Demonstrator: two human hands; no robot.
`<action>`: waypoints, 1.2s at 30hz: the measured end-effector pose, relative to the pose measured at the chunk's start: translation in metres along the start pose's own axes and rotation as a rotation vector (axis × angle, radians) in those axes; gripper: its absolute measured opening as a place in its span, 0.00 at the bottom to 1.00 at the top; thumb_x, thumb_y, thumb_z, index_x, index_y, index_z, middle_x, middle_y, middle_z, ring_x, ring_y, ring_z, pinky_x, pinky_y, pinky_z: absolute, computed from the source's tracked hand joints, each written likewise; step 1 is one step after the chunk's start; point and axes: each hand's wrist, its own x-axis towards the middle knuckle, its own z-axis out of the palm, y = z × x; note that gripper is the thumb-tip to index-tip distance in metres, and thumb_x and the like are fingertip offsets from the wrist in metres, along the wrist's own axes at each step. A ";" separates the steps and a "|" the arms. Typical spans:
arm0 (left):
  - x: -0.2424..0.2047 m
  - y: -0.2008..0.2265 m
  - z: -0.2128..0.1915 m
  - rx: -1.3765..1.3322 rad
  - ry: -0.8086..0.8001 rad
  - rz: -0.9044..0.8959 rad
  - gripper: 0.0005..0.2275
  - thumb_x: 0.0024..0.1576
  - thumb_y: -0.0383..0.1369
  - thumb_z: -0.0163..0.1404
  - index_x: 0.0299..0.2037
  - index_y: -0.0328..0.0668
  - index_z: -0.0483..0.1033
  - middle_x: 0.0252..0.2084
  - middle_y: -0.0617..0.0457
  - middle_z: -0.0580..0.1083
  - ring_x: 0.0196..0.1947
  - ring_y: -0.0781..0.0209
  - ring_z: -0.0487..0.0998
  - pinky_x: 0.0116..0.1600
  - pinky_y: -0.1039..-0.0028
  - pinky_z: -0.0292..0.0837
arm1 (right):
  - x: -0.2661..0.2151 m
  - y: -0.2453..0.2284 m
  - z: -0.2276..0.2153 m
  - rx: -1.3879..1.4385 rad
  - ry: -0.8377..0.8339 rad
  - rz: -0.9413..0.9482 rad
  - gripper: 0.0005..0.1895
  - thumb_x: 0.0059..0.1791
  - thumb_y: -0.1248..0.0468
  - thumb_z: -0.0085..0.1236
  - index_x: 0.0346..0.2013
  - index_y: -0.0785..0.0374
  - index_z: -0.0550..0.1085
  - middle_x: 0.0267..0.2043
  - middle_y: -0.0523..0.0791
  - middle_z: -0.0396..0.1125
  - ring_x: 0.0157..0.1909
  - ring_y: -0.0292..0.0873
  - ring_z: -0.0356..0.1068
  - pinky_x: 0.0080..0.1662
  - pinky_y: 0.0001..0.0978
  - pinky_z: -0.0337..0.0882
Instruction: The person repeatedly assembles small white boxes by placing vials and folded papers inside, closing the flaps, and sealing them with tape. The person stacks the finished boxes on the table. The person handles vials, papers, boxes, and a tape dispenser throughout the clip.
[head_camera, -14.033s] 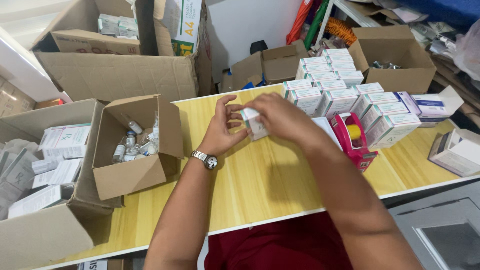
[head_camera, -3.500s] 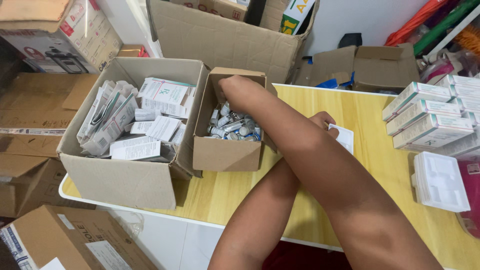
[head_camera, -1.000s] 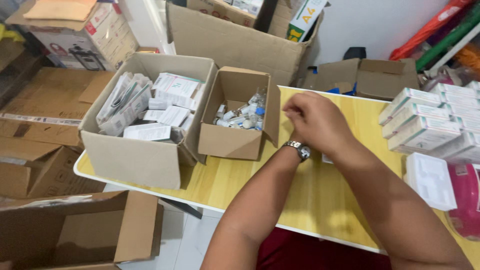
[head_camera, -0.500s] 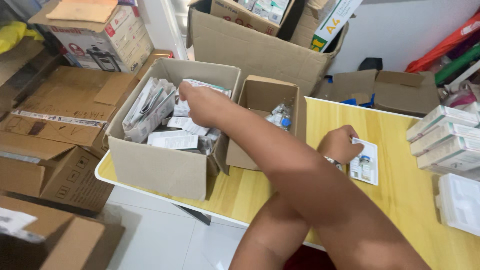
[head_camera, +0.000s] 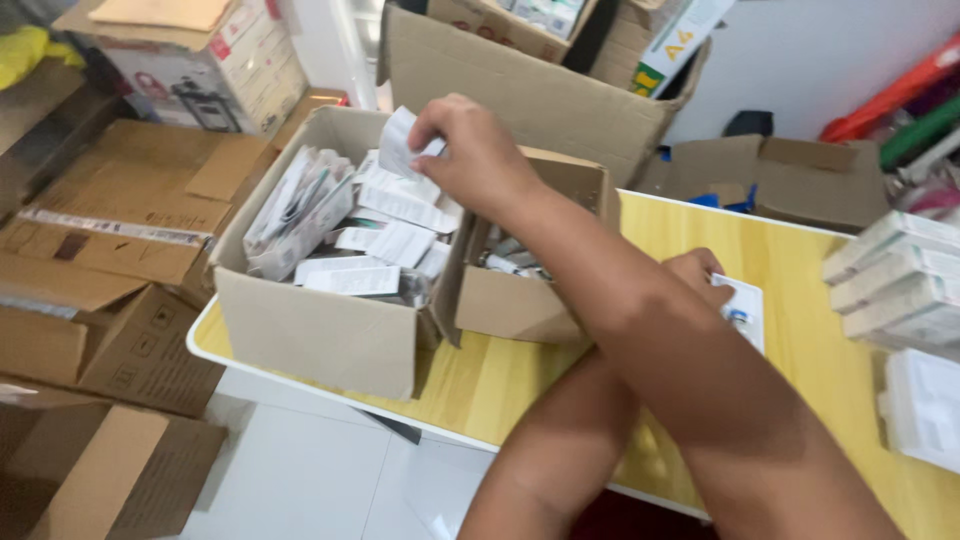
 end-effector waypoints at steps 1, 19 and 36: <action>0.005 -0.003 0.005 -0.078 -0.058 0.001 0.15 0.55 0.36 0.57 0.48 0.35 0.75 0.32 0.43 0.80 0.35 0.49 0.83 0.40 0.58 0.78 | -0.010 0.001 -0.021 -0.003 0.040 -0.008 0.11 0.42 0.68 0.69 0.35 0.63 0.74 0.40 0.47 0.70 0.46 0.48 0.72 0.47 0.38 0.72; 0.004 0.003 -0.001 0.083 0.095 0.104 0.08 0.51 0.28 0.60 0.37 0.32 0.78 0.30 0.44 0.79 0.29 0.58 0.80 0.37 0.69 0.76 | -0.313 0.064 -0.195 -0.532 0.109 0.261 0.08 0.40 0.71 0.61 0.33 0.61 0.76 0.40 0.48 0.71 0.47 0.54 0.72 0.48 0.44 0.72; 0.009 0.003 -0.001 -0.191 -0.028 0.020 0.02 0.57 0.25 0.51 0.38 0.35 0.74 0.29 0.50 0.75 0.26 0.66 0.78 0.29 0.74 0.78 | -0.324 0.071 -0.200 -0.348 -0.084 0.426 0.17 0.41 0.69 0.60 0.44 0.64 0.73 0.52 0.48 0.72 0.56 0.53 0.68 0.55 0.43 0.69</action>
